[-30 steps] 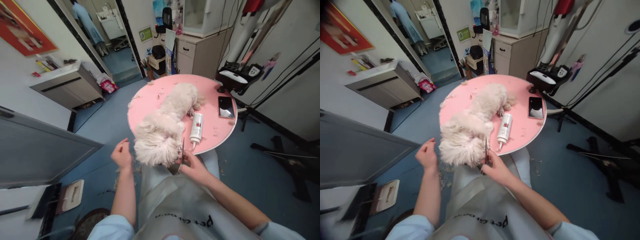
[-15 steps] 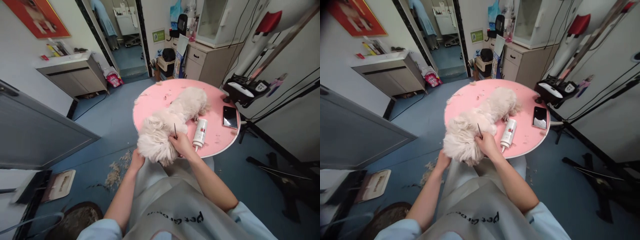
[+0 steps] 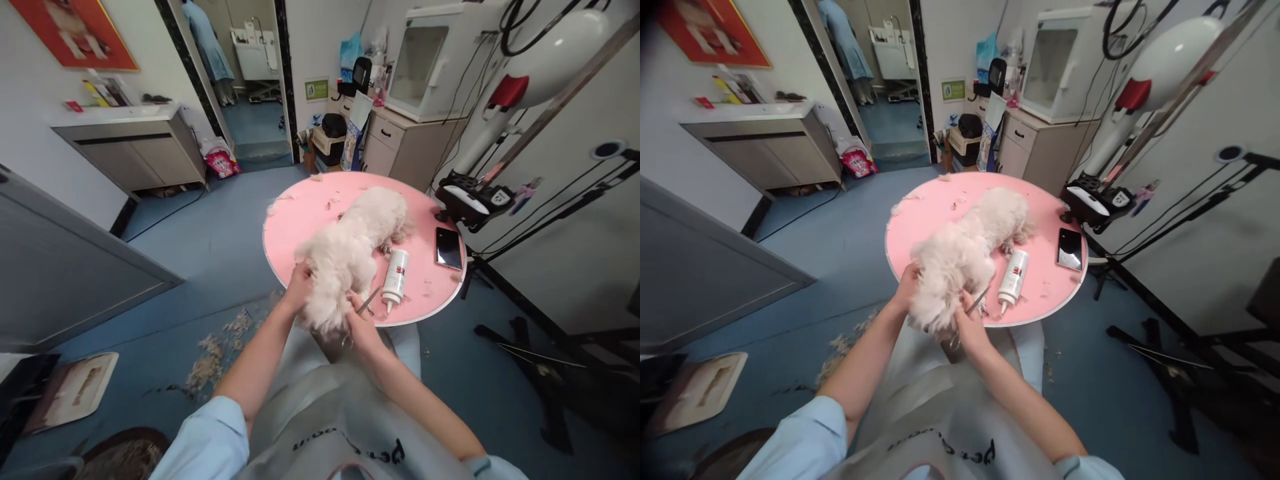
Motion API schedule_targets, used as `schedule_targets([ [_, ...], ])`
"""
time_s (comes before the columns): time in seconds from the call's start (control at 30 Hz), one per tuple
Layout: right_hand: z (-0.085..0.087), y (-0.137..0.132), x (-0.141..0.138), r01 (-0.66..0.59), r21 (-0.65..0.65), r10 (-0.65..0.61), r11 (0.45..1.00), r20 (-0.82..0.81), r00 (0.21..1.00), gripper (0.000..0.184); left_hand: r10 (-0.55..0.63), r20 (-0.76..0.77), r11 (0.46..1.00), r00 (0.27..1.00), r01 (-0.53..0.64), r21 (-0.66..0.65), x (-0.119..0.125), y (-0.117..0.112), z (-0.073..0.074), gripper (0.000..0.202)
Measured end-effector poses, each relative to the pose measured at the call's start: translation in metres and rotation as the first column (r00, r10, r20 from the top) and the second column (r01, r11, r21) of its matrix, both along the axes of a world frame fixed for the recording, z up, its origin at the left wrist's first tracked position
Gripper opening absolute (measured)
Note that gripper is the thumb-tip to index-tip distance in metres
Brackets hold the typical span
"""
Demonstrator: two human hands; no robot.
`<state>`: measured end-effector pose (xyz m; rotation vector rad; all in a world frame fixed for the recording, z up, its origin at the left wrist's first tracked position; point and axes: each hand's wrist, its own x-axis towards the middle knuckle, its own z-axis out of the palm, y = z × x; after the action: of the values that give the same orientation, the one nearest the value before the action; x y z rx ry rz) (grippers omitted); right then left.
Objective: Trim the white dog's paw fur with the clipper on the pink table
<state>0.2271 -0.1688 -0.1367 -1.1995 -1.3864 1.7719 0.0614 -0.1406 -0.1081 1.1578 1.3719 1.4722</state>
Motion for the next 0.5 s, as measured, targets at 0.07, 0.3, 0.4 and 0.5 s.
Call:
schedule_targets([
  [0.07,-0.004,-0.002,-0.019,0.091,0.017,-0.091,0.996,-0.012,0.996,0.054,-0.088,-0.183,0.994,0.979,0.097,0.043,0.003,-0.002,0.016,0.007],
  [0.3,-0.006,-0.037,0.025,0.275,0.096,-0.281,0.957,0.051,0.958,0.043,-0.220,-0.878,0.853,0.424,0.521,0.038,0.018,-0.024,0.038,0.015],
  [0.4,0.013,-0.056,0.068,0.458,0.464,-0.543,0.758,0.060,0.837,0.037,-0.263,-0.878,0.783,0.400,0.620,0.049,0.035,-0.027,0.032,0.015],
  [0.5,0.049,-0.045,0.078,0.059,0.731,-0.337,0.680,0.239,0.911,0.022,-0.271,-0.879,0.719,0.392,0.689,0.086,0.053,-0.027,0.027,0.018],
])
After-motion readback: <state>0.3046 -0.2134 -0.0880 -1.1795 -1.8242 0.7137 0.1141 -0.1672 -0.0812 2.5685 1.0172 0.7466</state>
